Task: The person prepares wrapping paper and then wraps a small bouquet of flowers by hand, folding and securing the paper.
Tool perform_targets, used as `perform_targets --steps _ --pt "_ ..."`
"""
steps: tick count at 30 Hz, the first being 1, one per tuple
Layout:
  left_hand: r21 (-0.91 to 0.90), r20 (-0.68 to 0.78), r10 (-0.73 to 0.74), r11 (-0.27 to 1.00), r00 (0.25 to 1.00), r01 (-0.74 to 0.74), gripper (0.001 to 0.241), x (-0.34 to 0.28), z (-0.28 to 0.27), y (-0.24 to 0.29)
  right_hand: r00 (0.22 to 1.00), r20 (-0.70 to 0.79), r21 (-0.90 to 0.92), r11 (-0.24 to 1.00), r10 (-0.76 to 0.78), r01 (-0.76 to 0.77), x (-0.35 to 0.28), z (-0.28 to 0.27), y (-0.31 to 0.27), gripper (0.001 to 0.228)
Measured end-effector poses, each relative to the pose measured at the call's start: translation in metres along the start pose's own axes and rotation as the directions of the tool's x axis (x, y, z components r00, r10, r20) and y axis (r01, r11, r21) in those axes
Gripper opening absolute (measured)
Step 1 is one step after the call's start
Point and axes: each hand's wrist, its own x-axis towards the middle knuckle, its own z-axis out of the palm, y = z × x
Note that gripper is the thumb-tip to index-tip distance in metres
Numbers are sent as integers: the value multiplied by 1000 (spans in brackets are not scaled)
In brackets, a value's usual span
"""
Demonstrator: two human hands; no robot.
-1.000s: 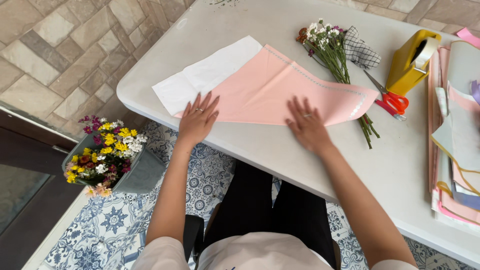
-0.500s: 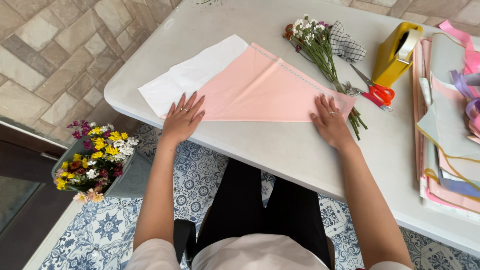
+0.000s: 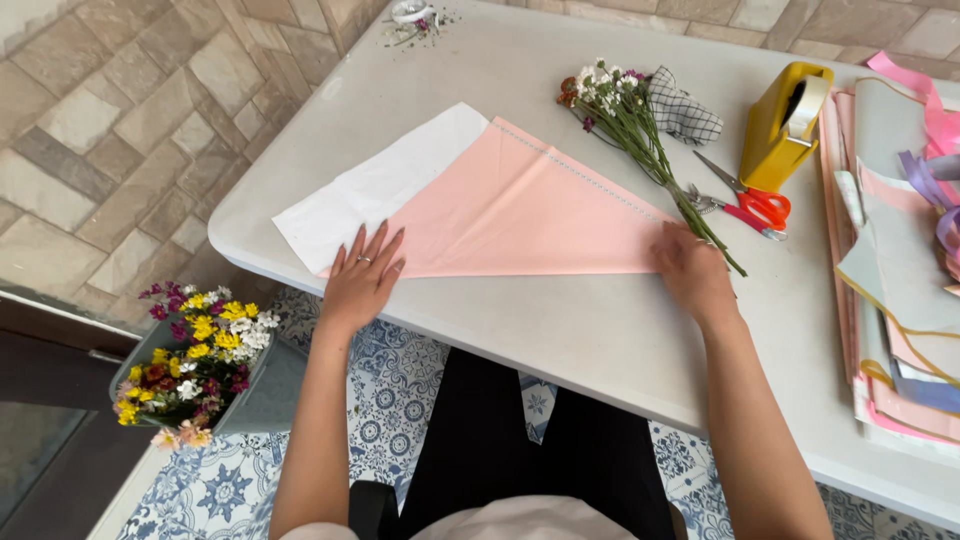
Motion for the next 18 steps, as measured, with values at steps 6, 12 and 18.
perform_targets --steps 6,12,18 --pt "38 -20 22 999 1000 -21 52 -3 2 2 875 -446 -433 901 -190 -25 48 9 11 39" --pt "26 -77 15 1000 997 -13 50 -2 4 4 932 -318 -682 725 -176 -96 112 41 70 42" --pt "29 -177 84 996 981 -80 50 6 21 0 995 -92 -615 788 -29 -34 107 -31 -2 32"
